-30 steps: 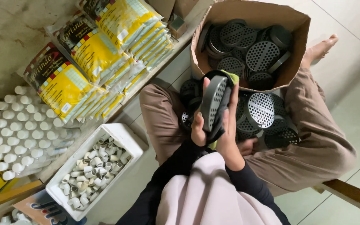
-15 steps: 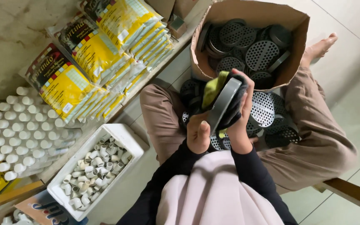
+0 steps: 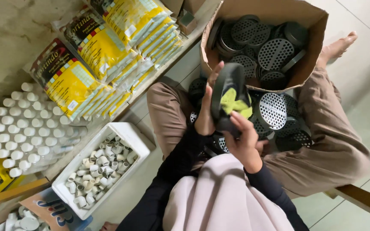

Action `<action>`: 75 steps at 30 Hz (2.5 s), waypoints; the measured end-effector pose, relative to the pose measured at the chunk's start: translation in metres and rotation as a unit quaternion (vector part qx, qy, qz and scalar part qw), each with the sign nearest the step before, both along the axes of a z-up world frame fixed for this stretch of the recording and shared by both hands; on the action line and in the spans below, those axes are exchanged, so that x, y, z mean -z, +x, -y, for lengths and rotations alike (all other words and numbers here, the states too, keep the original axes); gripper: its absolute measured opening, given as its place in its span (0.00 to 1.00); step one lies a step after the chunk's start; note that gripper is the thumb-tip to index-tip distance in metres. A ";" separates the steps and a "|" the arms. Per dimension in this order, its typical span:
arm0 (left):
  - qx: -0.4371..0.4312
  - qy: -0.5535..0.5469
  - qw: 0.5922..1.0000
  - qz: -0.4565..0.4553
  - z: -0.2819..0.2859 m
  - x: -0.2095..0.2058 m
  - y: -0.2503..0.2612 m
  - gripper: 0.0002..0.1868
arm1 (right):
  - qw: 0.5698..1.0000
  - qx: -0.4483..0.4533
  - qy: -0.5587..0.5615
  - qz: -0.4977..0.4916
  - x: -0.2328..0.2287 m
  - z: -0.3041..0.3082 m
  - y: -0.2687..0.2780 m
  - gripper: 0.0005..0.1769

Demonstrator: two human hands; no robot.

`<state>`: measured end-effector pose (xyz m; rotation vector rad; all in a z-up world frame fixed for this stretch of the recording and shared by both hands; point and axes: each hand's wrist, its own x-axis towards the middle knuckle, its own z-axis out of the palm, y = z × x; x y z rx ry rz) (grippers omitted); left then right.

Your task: Wiping and cleaning black plastic hardware components with a cloth before sorting them

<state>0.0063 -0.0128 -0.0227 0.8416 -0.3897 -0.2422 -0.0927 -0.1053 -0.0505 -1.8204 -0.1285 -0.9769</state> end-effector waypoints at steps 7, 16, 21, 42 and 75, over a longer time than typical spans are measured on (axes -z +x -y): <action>0.050 -0.083 0.992 -0.077 0.003 -0.003 -0.014 0.30 | 0.962 -0.093 -0.257 0.010 -0.035 0.010 0.038 0.35; 0.046 -0.098 0.993 -0.055 -0.006 -0.015 -0.032 0.34 | 0.976 0.038 -0.200 -0.075 -0.086 -0.025 0.022 0.28; 0.051 -0.111 0.991 -0.054 -0.005 -0.018 -0.035 0.37 | 0.985 -0.009 -0.165 -0.039 -0.075 -0.034 0.002 0.28; -0.062 -0.050 0.995 0.063 -0.019 -0.004 -0.026 0.57 | 0.903 0.150 -0.394 -0.086 -0.078 -0.036 0.003 0.19; -0.093 0.292 0.890 0.338 -0.025 -0.029 -0.024 0.48 | 0.921 -0.120 0.331 -0.166 -0.045 0.030 -0.044 0.29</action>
